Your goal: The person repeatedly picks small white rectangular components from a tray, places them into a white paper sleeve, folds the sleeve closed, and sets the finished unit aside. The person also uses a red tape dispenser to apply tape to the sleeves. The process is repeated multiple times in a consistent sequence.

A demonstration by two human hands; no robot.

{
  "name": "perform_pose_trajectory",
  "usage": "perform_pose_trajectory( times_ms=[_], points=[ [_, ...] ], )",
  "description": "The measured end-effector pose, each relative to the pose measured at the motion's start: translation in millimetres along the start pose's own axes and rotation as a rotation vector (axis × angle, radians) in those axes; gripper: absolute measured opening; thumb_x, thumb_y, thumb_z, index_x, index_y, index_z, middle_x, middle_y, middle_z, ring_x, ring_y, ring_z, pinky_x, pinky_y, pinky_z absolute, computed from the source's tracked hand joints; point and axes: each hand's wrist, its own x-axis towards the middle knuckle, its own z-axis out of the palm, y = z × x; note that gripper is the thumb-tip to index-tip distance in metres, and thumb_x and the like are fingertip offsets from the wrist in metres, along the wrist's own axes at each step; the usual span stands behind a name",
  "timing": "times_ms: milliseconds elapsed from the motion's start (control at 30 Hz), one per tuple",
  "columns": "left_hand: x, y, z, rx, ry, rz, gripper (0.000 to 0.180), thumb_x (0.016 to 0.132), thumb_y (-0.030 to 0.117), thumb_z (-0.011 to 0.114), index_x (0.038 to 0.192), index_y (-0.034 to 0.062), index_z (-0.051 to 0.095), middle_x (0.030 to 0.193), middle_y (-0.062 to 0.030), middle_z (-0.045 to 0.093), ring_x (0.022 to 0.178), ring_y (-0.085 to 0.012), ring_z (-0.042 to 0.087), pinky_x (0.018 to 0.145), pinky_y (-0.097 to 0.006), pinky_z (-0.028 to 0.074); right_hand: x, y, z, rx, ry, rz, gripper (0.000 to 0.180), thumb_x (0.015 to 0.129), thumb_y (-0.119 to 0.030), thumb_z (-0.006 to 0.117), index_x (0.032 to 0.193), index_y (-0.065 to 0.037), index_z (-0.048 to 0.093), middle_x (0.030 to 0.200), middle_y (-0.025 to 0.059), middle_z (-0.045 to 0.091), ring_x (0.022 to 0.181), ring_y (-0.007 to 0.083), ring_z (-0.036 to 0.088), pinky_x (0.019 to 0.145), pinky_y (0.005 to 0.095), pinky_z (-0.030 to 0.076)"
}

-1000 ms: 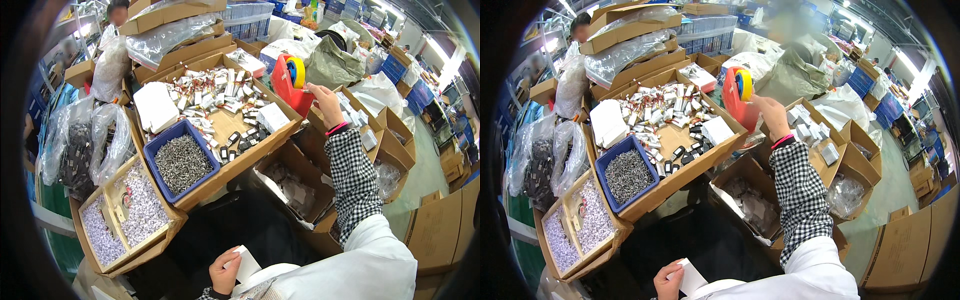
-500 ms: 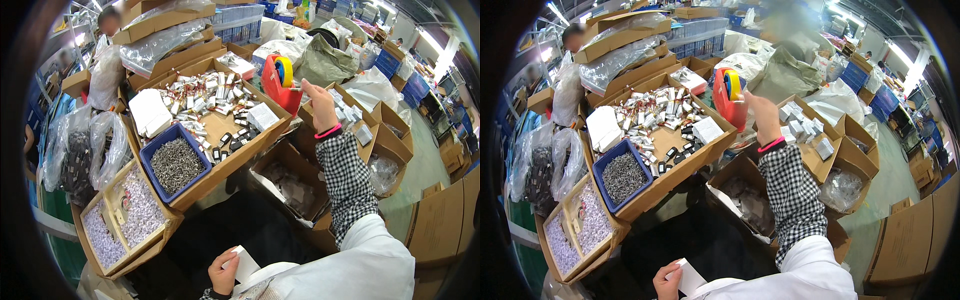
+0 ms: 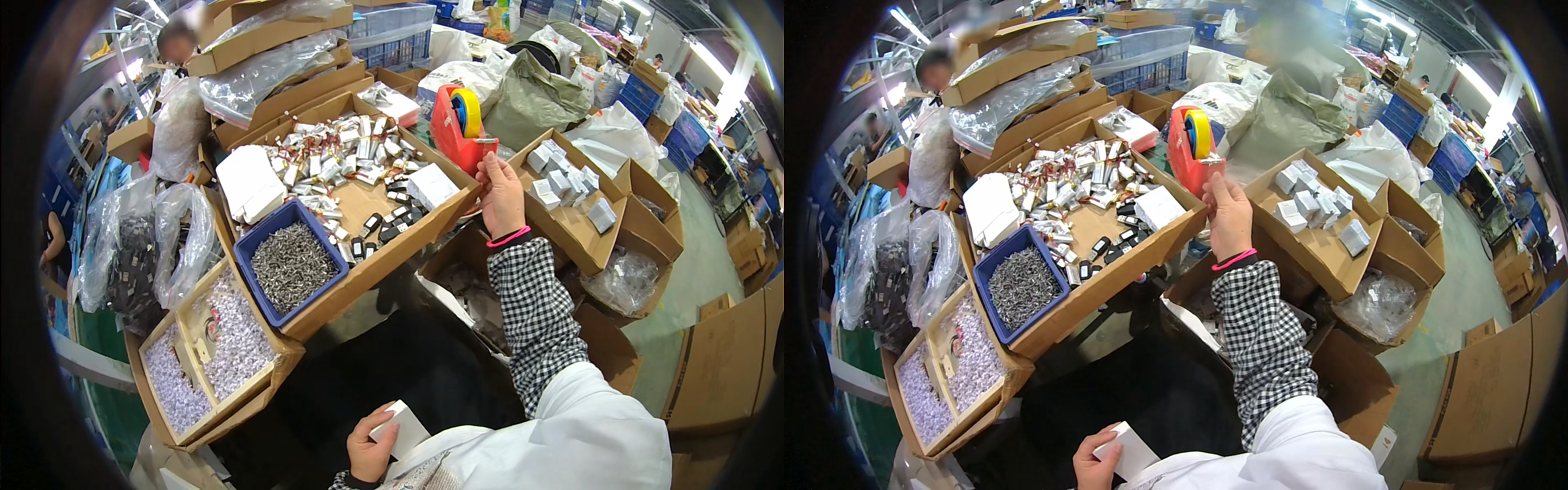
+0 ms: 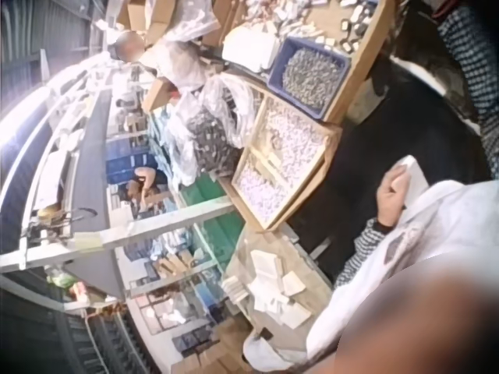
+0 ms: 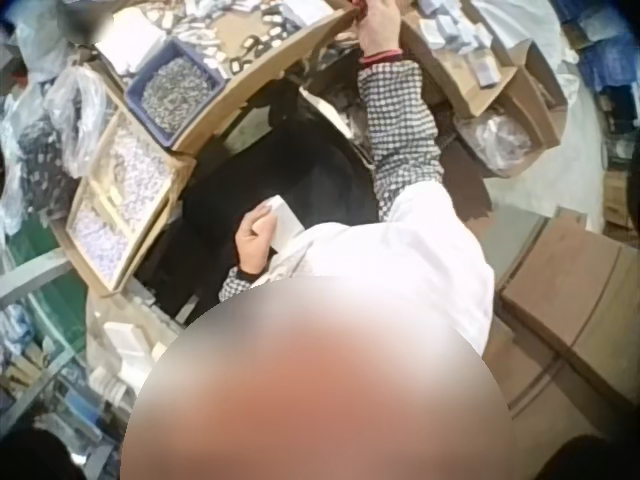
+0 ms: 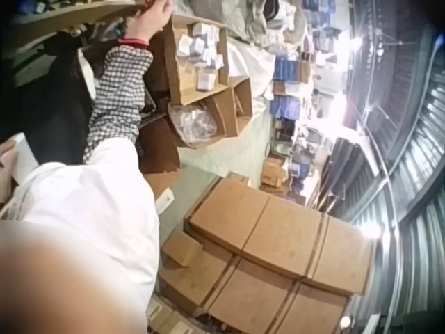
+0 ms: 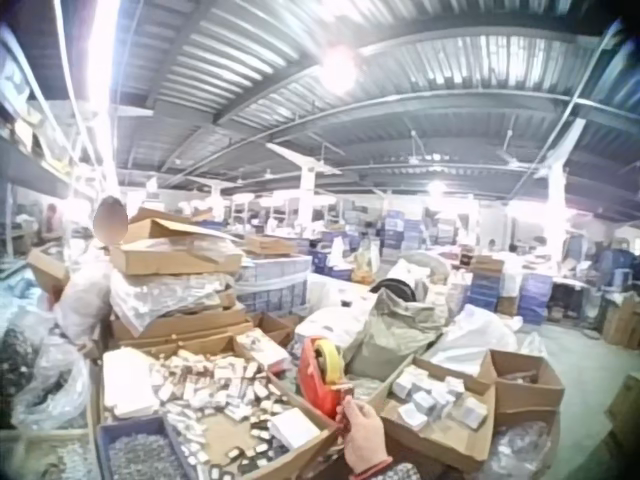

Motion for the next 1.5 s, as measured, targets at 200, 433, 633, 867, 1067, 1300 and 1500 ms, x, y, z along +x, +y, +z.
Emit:
perform_pose_trajectory(
  times_ms=[200, 433, 633, 867, 1067, 1300, 1500],
  points=[
    [3, 5, -3, 0.233, 0.051, 0.107, 0.022, 0.080, -0.002, 0.065, 0.102, 0.0005, 0.063, 0.112, -0.0178, 0.064, 0.100, -0.0220, 0.063, 0.088, -0.030, 0.048, -36, -13, -4, 0.032, -0.061, -0.208, 0.013, 0.091, -0.016, 0.061, 0.095, -0.003, 0.059, 0.079, 0.0010, 0.059, 0.068, 0.0076, 0.052, 0.062, 0.0210, 0.042],
    [-5, -11, -5, 0.116, 0.105, 0.036, 0.022, 0.084, 0.001, 0.062, 0.106, 0.0030, 0.063, 0.114, -0.0152, 0.063, 0.101, -0.0220, 0.063, 0.086, -0.029, 0.050, -223, 0, -13, -0.428, -0.460, 0.772, 0.011, 0.093, -0.012, 0.053, 0.094, -0.001, 0.054, 0.070, 0.0029, 0.053, 0.061, 0.0112, 0.048, 0.059, 0.0242, 0.042],
    [-6, -6, -5, 0.189, 0.070, 0.082, 0.031, 0.084, 0.000, 0.059, 0.114, 0.0049, 0.058, 0.117, -0.0149, 0.061, 0.104, -0.0238, 0.062, 0.088, -0.031, 0.049, -314, 11, -4, -0.124, -0.277, 1.145, 0.050, 0.091, -0.006, 0.057, 0.136, -0.008, 0.035, 0.078, 0.0062, 0.057, 0.072, 0.0139, 0.052, 0.072, 0.0263, 0.044],
    [-12, 4, -6, 0.209, 0.080, 0.078, 0.043, 0.085, 0.000, 0.058, 0.126, 0.0062, 0.051, 0.116, -0.0141, 0.062, 0.103, -0.0220, 0.062, 0.087, -0.030, 0.049, -319, 16, 0, -0.226, -0.352, 1.052, 0.034, 0.090, -0.007, 0.060, 0.120, -0.007, 0.044, 0.078, 0.0070, 0.061, 0.051, 0.0079, 0.049, 0.042, 0.0194, 0.034],
    [-13, 1, -6, 0.156, 0.069, 0.122, 0.046, 0.084, -0.001, 0.058, 0.128, 0.0089, 0.050, 0.117, -0.0137, 0.061, 0.101, -0.0214, 0.062, 0.083, -0.029, 0.049, -320, 14, 3, -0.310, -0.382, 1.014, 0.038, 0.087, -0.010, 0.064, 0.119, -0.004, 0.043, 0.076, 0.0053, 0.062, 0.058, 0.0075, 0.053, 0.048, 0.0193, 0.040],
    [-11, -2, -8, 0.265, 0.038, 0.208, 0.041, 0.081, -0.006, 0.057, 0.119, 0.0076, 0.057, 0.119, -0.0140, 0.059, 0.104, -0.0220, 0.061, 0.078, -0.026, 0.050, -324, 16, 4, -0.377, -0.365, 1.008, 0.039, 0.087, -0.011, 0.064, 0.118, -0.002, 0.043, 0.079, 0.0071, 0.064, 0.063, 0.0098, 0.059, 0.053, 0.0204, 0.047],
    [-10, -4, -9, 0.247, 0.046, 0.248, 0.036, 0.082, -0.003, 0.058, 0.117, 0.0056, 0.057, 0.117, -0.0161, 0.060, 0.103, -0.0240, 0.061, 0.081, -0.029, 0.050, -330, 16, 6, -0.400, -0.323, 1.001, 0.043, 0.087, -0.012, 0.065, 0.120, -0.001, 0.041, 0.076, 0.0082, 0.064, 0.057, 0.0099, 0.058, 0.050, 0.0206, 0.047]
  ],
)
